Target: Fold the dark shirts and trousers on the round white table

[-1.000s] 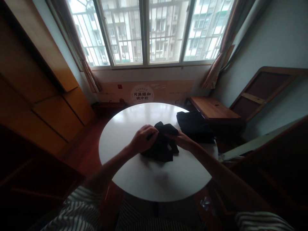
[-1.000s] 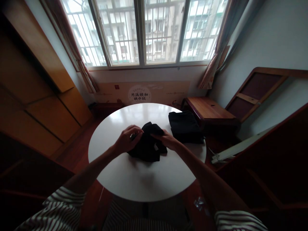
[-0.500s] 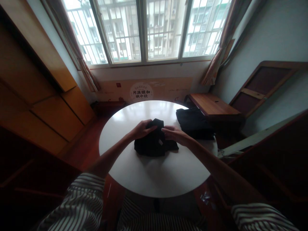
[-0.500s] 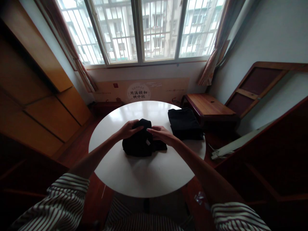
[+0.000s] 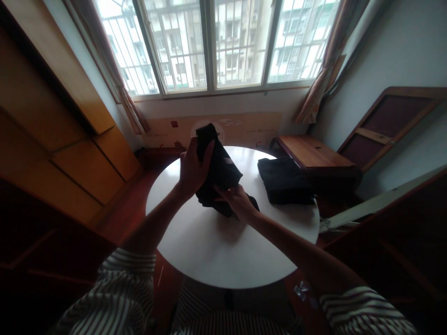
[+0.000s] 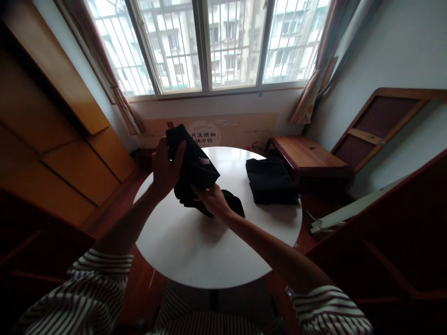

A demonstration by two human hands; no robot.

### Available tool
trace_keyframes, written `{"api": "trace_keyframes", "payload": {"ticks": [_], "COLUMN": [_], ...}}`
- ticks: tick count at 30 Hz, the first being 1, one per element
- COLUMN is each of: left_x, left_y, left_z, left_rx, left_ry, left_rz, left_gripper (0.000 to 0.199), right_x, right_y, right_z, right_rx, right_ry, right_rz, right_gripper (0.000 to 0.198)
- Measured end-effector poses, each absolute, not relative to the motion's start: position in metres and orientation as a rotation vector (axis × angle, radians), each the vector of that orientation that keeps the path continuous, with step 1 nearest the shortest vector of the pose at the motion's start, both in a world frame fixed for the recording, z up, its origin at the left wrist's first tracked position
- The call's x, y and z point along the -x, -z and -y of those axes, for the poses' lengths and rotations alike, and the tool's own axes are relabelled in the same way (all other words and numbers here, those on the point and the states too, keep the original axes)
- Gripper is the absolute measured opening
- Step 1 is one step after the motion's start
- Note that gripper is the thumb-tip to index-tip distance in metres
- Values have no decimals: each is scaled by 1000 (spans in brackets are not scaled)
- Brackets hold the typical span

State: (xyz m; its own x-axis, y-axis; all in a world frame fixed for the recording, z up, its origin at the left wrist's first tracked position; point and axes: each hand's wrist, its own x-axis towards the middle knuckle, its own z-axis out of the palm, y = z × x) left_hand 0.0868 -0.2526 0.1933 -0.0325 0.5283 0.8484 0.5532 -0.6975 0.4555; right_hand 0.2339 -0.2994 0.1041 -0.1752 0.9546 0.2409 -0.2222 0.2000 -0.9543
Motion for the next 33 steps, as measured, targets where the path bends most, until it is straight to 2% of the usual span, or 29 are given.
{"api": "trace_keyframes", "payload": {"ticks": [3, 7, 9, 11, 13, 15, 18, 20, 22, 27, 33], "left_x": [-58, -16, -4, -3, -9, -19, -33, -39, -40, -24, -9], "left_y": [-203, -193, -178, -158, -135, -111, -82, -71, -66, -72, -100], "left_z": [239, 216, 213, 216, 222, 228, 231, 231, 231, 228, 236], "left_rx": [2296, 2932, 3245, 3384, 3440, 3481, 3478, 3419, 3333, 2999, 2692], "left_ry": [1756, 1426, 1096, 937, 1007, 1038, 951, 1100, 1341, 1728, 1778], "left_rz": [1257, 1262, 1159, 1079, 1082, 1173, 1434, 1548, 1562, 1615, 1439], "left_gripper": [33, 47, 47, 41, 40, 46, 54, 52, 47, 39, 37], "right_x": [-247, -277, -286, -290, -290, -291, -295, -301, -309, -329, -339], "right_y": [-117, -123, -120, -115, -108, -100, -88, -81, -78, -83, -94], "right_z": [291, 274, 265, 258, 253, 249, 246, 246, 248, 261, 265], "right_rx": [805, 762, 791, 858, 920, 940, 927, 936, 927, 834, 896], "right_ry": [-1107, -1178, -1237, -1309, -1402, -1456, -1413, -1380, -1395, -1436, -1282], "right_rz": [1333, 1340, 1245, 1152, 1101, 1143, 1313, 1391, 1428, 1459, 1449], "right_gripper": [36, 39, 42, 45, 48, 54, 79, 89, 88, 70, 58]}}
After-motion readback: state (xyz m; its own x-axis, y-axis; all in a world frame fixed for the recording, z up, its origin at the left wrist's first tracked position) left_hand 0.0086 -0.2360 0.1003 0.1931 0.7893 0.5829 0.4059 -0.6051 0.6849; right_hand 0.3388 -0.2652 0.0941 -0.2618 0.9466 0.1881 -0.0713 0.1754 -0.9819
